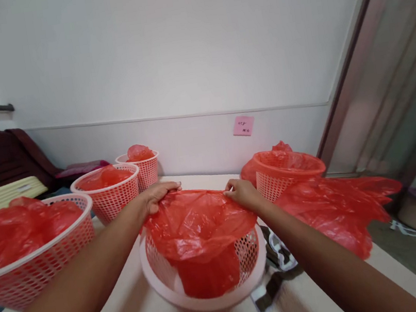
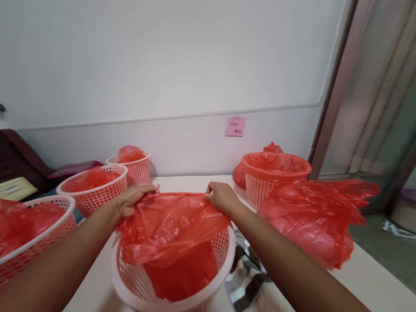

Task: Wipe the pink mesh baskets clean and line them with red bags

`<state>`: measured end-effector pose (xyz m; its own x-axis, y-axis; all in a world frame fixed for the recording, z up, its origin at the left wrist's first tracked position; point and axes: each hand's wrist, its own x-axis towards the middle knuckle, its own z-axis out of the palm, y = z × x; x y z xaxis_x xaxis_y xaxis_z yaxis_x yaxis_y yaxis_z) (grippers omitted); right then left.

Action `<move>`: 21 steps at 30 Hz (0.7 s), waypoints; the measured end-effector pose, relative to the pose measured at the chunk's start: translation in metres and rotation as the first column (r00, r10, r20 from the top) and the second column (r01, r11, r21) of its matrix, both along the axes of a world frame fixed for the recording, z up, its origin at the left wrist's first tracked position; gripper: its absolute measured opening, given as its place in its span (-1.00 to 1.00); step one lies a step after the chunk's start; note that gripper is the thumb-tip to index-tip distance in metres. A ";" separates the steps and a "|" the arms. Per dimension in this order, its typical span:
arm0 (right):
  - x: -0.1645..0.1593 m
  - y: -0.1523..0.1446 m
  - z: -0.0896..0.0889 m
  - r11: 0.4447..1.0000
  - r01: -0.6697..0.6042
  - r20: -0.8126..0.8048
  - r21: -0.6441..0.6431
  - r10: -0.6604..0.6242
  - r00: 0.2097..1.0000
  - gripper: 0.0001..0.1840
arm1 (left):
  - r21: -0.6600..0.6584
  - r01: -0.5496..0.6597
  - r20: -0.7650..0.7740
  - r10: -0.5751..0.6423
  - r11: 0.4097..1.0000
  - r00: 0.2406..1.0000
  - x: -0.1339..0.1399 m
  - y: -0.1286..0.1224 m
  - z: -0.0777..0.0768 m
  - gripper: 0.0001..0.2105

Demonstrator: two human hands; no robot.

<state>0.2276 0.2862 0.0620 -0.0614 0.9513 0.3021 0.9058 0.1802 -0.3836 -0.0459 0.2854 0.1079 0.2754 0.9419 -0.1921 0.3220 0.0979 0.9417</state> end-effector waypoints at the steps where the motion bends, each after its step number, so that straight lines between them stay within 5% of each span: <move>1: -0.001 0.004 0.000 1.000 -0.005 -0.010 -0.005 0.005 1.000 -0.91 | 0.011 -0.002 -0.009 0.002 1.000 1.000 -0.001 0.005 0.001 -0.68; 9: -0.003 0.013 -0.005 0.998 -0.065 -0.040 -0.004 0.065 0.997 -0.84 | -0.047 0.133 -0.152 -0.139 0.990 0.979 -0.012 0.021 0.004 -0.70; 18: 0.002 0.030 -0.007 0.992 -0.073 -0.146 -0.103 0.058 0.988 -0.82 | -0.263 0.143 0.217 -0.086 0.954 0.972 -0.012 0.033 -0.009 -0.61; 21: -0.001 0.038 -0.008 0.988 -0.065 -0.218 -0.142 0.033 0.975 -0.86 | -0.244 0.112 0.292 -0.037 0.963 0.956 -0.015 0.039 -0.009 -0.70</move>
